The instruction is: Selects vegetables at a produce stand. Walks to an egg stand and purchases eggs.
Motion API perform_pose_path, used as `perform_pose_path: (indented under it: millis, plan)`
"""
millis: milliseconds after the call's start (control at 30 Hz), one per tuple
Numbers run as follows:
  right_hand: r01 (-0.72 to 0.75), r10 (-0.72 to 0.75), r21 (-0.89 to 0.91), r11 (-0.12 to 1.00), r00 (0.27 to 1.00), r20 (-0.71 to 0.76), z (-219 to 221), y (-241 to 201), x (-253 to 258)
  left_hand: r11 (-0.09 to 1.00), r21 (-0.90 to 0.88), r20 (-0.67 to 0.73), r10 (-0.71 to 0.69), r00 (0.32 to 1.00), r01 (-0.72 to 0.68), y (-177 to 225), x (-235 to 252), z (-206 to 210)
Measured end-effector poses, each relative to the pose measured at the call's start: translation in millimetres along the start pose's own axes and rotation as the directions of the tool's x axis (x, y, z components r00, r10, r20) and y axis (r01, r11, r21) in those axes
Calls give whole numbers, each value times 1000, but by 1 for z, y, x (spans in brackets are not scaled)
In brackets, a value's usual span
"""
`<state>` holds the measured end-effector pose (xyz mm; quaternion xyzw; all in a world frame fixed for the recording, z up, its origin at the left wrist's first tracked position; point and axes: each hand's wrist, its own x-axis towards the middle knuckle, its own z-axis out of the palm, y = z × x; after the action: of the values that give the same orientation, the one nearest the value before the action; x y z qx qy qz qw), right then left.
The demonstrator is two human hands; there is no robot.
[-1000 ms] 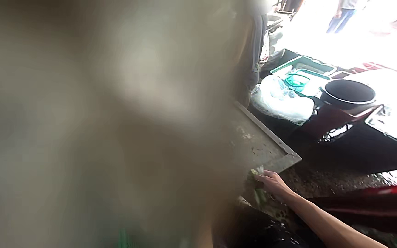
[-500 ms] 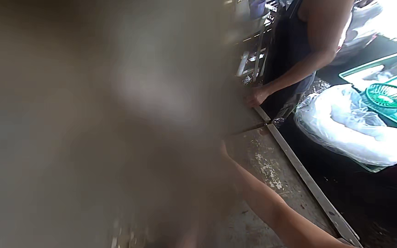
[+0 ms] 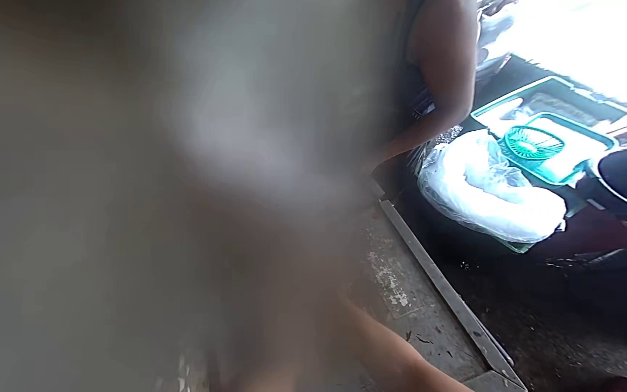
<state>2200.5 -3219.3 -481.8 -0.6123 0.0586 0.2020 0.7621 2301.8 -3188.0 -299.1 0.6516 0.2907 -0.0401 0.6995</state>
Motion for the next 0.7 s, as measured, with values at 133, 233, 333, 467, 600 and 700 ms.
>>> perform_pose_path:
  millis: [133,233,333,467,600,700]
  plan:
    - [-3,3,-15,1000,1000,-3,-13,-26,-19,996,-75,-102,48,994,-56,6,55,18]
    - [-1,-4,-110,994,999,-41,-23,-30,-5,996,-33,-174,72,982,-79,15,60,17]
    - [-4,-6,-230,973,999,-42,-17,-47,30,996,-5,-135,83,987,-85,16,38,10]
    - [7,3,-415,910,1000,24,4,-83,65,988,34,-98,156,983,-153,-27,70,-6]
    - [-11,25,-380,925,999,31,16,-152,64,982,136,-130,147,981,-129,2,58,10]
    - [-131,120,-284,950,991,-55,16,-221,39,957,211,-28,208,978,-197,4,69,20]
